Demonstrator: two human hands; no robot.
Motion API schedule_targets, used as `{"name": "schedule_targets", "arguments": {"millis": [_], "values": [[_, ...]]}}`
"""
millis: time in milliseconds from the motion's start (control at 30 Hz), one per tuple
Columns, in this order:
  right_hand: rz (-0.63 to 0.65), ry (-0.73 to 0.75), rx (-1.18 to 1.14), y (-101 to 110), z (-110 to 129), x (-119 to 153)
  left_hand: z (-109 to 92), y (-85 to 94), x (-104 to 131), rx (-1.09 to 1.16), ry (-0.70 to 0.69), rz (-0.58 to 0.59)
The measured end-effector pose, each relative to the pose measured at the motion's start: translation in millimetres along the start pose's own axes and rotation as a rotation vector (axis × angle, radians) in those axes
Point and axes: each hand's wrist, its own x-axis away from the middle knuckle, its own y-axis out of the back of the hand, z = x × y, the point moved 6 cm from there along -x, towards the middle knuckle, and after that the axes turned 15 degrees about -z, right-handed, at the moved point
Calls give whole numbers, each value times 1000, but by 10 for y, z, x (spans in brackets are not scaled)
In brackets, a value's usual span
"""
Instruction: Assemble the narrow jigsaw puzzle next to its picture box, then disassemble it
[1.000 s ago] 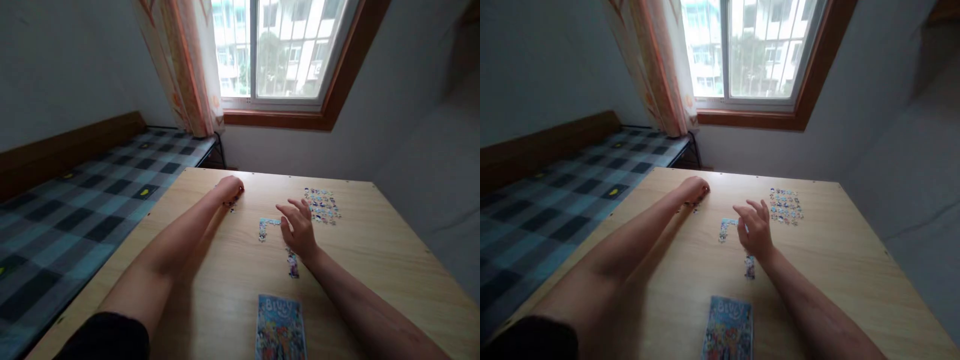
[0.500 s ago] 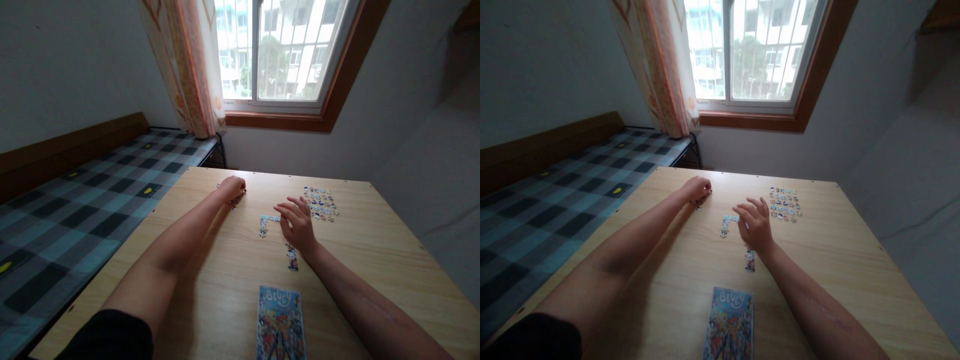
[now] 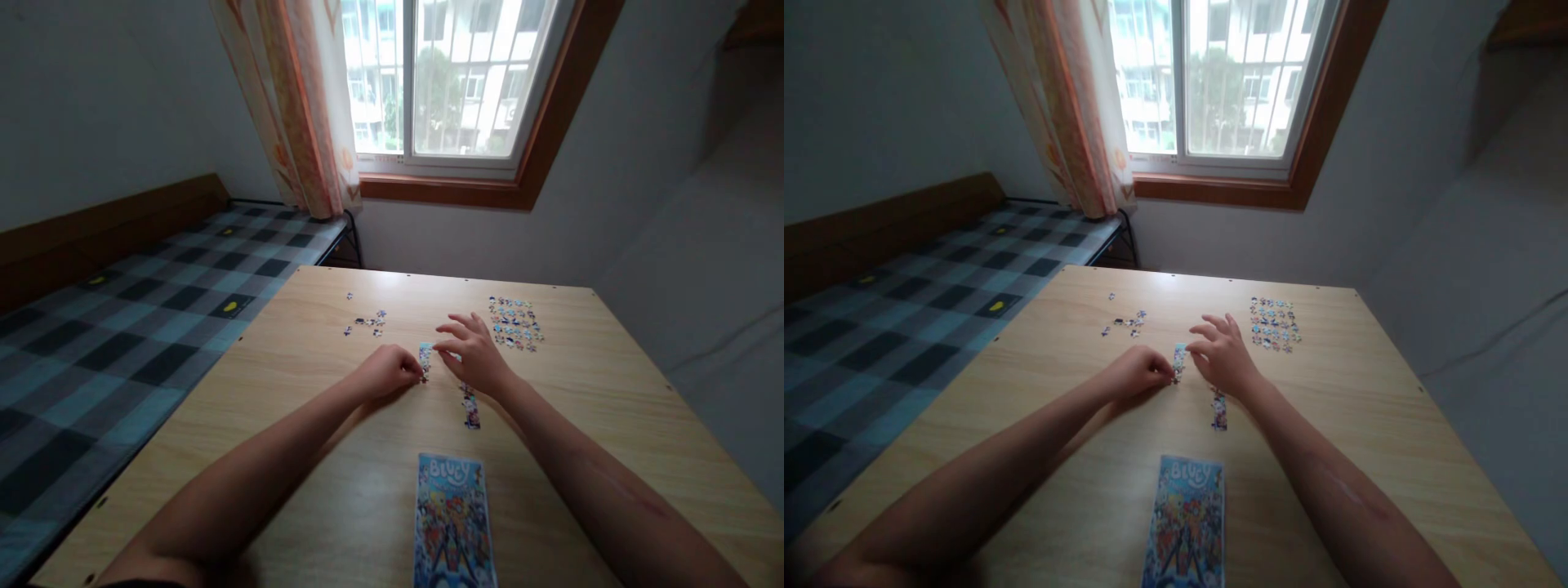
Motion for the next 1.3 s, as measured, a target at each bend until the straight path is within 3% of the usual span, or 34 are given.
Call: {"name": "schedule_targets", "arguments": {"millis": [167, 433, 767, 1300], "values": [[74, 25, -49, -155, 89, 106, -38, -30, 54, -16, -29, -69], [117, 42, -94, -184, 140, 151, -107, 24, 121, -66, -109, -182], [147, 82, -74, -173, 162, 147, -130, -24, 240, -181, -221, -203], [174, 76, -98, -135, 184, 138, -95, -2, 210, -142, -195, -229]]}}
